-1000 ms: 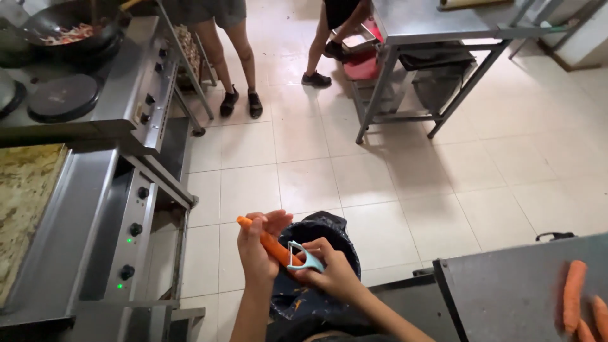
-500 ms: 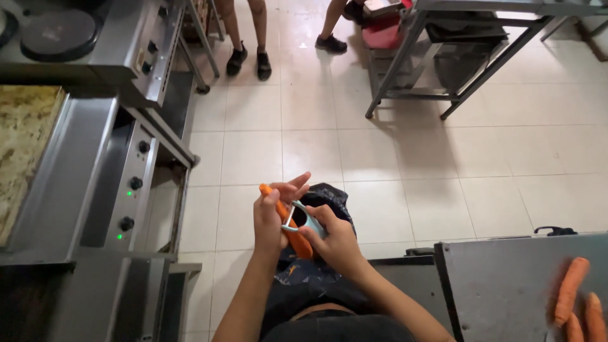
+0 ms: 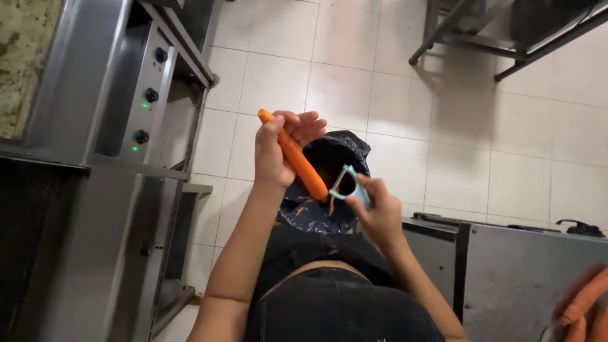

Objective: The person peels several carrots using a vegetable peeler over a trash bin. They hold the carrot in one hand and the peeler in the other, removing the skin in long strips. The peeled carrots are placed on a metal table next to a pile of other carrots.

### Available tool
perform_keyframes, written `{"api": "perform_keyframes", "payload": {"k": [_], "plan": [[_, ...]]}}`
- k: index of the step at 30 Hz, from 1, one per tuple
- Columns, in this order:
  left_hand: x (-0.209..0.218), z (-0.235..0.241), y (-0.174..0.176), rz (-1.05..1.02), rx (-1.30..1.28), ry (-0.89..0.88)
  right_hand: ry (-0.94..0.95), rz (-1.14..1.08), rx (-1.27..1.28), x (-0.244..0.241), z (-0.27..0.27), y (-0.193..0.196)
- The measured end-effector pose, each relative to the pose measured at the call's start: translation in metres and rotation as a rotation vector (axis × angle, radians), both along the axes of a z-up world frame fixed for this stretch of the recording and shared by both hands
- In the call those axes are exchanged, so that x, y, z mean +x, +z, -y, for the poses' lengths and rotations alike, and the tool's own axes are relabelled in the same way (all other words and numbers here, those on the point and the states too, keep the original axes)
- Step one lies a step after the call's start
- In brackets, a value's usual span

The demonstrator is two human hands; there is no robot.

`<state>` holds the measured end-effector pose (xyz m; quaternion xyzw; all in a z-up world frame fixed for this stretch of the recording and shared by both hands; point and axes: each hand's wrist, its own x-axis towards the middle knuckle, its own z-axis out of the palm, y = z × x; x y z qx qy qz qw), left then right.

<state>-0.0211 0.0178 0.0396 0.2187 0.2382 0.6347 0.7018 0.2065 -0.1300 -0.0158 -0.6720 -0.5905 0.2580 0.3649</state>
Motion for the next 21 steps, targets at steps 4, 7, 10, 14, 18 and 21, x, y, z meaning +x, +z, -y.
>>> {"api": "perform_keyframes", "payload": {"k": [4,7,10,14,18,21], "plan": [[0.011,0.01,0.014,-0.015,0.028,-0.043,-0.003,-0.057,0.053,-0.025,-0.027,0.047],[0.018,0.021,0.035,-0.056,0.073,-0.113,0.039,-0.083,0.099,-0.047,-0.045,0.063],[0.023,0.026,0.031,-0.057,0.092,-0.102,0.012,-0.073,0.133,-0.058,-0.049,0.055],[0.029,0.023,0.018,0.037,-0.003,-0.026,0.007,0.013,0.118,-0.055,-0.043,0.045],[0.025,0.013,0.01,0.102,-0.148,0.04,0.025,0.078,0.071,-0.042,-0.032,0.03],[0.032,0.013,0.022,-0.017,-0.222,0.055,0.04,0.058,0.05,-0.038,-0.029,0.041]]}}
